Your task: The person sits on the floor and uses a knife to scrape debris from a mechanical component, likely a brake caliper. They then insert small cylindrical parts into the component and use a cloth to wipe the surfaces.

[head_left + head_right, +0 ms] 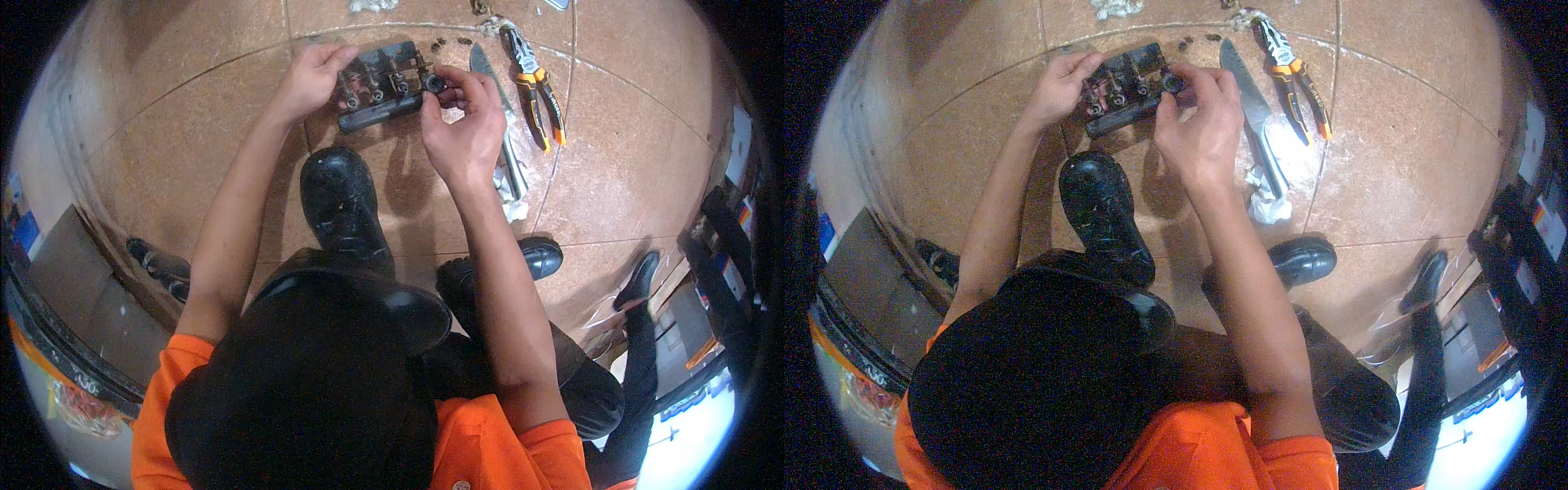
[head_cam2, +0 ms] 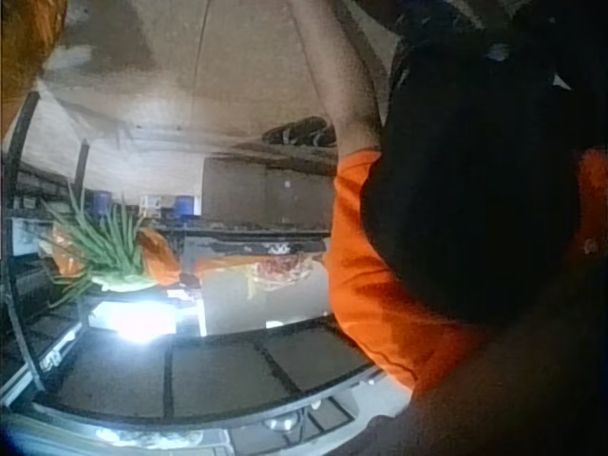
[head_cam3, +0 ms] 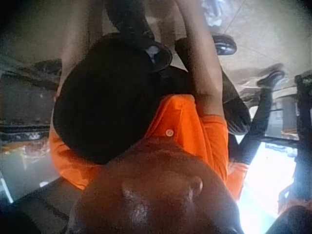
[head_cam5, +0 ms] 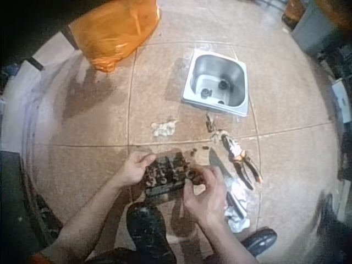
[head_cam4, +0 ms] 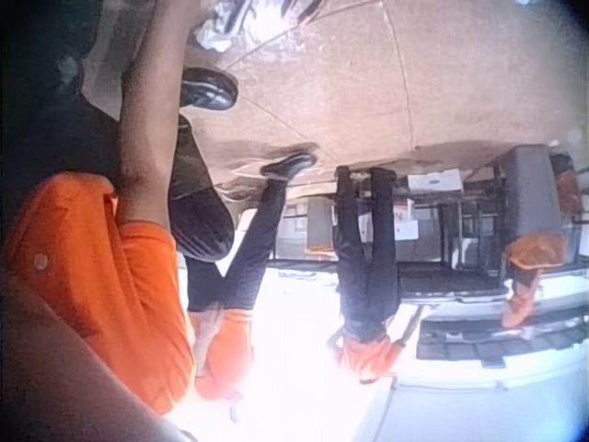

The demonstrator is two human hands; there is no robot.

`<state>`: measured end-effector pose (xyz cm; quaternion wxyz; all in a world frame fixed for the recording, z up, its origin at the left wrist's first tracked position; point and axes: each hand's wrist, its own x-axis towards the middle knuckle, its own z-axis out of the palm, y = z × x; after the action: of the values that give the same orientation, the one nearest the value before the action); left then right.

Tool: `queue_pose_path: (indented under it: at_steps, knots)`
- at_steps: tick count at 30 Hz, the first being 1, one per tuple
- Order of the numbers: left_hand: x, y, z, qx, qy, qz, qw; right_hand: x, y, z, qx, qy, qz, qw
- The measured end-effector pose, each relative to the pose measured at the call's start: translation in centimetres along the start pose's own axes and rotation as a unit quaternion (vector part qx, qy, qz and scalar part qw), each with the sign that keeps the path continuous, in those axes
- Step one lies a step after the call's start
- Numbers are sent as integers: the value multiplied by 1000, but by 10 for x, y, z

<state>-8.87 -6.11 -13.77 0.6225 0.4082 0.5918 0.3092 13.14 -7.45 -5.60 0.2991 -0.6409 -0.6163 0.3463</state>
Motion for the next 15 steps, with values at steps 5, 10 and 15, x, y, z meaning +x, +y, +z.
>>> queue_pose_path:
  at_steps: [5,10,15]
  knots:
    - [-3,8,6,-5,39,-44,998,0,8,3,-19,18,-33,999]
    - [-3,6,4,6,24,-49,998,-1,3,1,9,9,-4,1000]
    - [0,-1,4,-8,13,-25,1000,1,4,1,-39,0,-14,999]
